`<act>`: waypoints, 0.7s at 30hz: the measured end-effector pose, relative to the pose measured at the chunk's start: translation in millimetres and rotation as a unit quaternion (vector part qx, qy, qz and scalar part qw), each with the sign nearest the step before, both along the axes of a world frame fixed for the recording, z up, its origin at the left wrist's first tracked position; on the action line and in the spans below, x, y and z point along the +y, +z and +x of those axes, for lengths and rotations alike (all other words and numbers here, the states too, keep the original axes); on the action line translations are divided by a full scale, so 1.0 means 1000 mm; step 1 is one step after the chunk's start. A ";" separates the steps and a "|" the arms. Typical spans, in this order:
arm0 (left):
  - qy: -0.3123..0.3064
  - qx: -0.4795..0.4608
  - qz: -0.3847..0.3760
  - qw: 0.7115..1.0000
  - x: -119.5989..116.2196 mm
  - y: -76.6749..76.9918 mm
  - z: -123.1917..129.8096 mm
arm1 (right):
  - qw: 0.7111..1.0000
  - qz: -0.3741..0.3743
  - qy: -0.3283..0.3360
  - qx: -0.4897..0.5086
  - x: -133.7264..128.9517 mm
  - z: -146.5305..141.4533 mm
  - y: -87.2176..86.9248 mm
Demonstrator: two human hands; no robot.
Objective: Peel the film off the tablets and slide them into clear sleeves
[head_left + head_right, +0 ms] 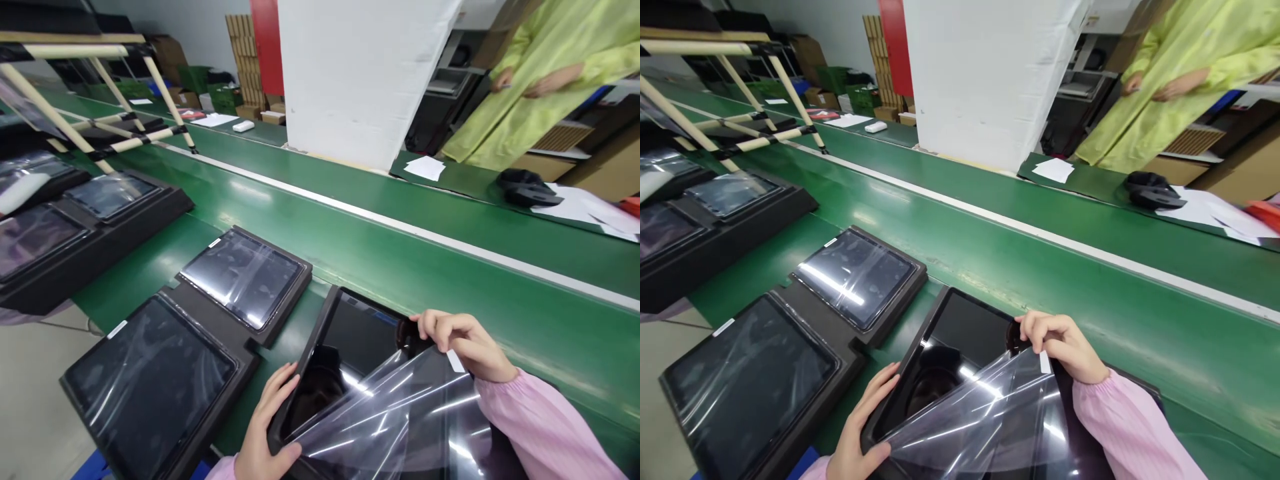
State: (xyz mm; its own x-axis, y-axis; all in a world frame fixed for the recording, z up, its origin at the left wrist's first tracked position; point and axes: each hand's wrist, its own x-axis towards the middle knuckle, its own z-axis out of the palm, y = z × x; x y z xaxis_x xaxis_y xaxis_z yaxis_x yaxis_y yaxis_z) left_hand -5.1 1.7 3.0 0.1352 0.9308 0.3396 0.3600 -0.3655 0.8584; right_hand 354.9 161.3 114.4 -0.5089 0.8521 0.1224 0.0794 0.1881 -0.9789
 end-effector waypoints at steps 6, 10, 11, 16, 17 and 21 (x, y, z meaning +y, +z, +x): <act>-0.015 -0.048 -0.043 0.998 0.000 -0.007 -0.007 | 0.999 -0.005 0.031 -0.018 -0.001 0.001 0.004; 0.021 -0.077 -0.061 0.995 -0.003 -0.005 -0.002 | 0.995 -0.025 0.075 -0.063 -0.005 -0.006 0.015; 0.034 -0.081 -0.069 0.994 -0.003 -0.003 0.000 | 0.993 -0.028 0.083 -0.079 -0.006 -0.009 0.018; 0.049 -0.081 -0.097 0.991 -0.004 0.005 0.003 | 0.979 -0.011 0.132 -0.152 -0.009 -0.016 0.026; 0.048 -0.080 -0.097 0.991 -0.003 0.005 0.002 | 0.975 -0.016 0.143 -0.166 -0.010 -0.016 0.028; 0.050 -0.062 -0.093 0.992 -0.003 0.003 0.000 | 0.962 -0.053 0.169 -0.206 -0.010 -0.014 0.034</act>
State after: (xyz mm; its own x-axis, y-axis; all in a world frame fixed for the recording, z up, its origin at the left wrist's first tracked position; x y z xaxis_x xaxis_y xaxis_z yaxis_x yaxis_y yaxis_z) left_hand -5.5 -0.9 6.3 0.0068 0.9856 0.1691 0.2732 -0.1645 0.9478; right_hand 340.4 150.8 148.6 -0.7464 0.6255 -0.2272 0.4160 0.1722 -0.8929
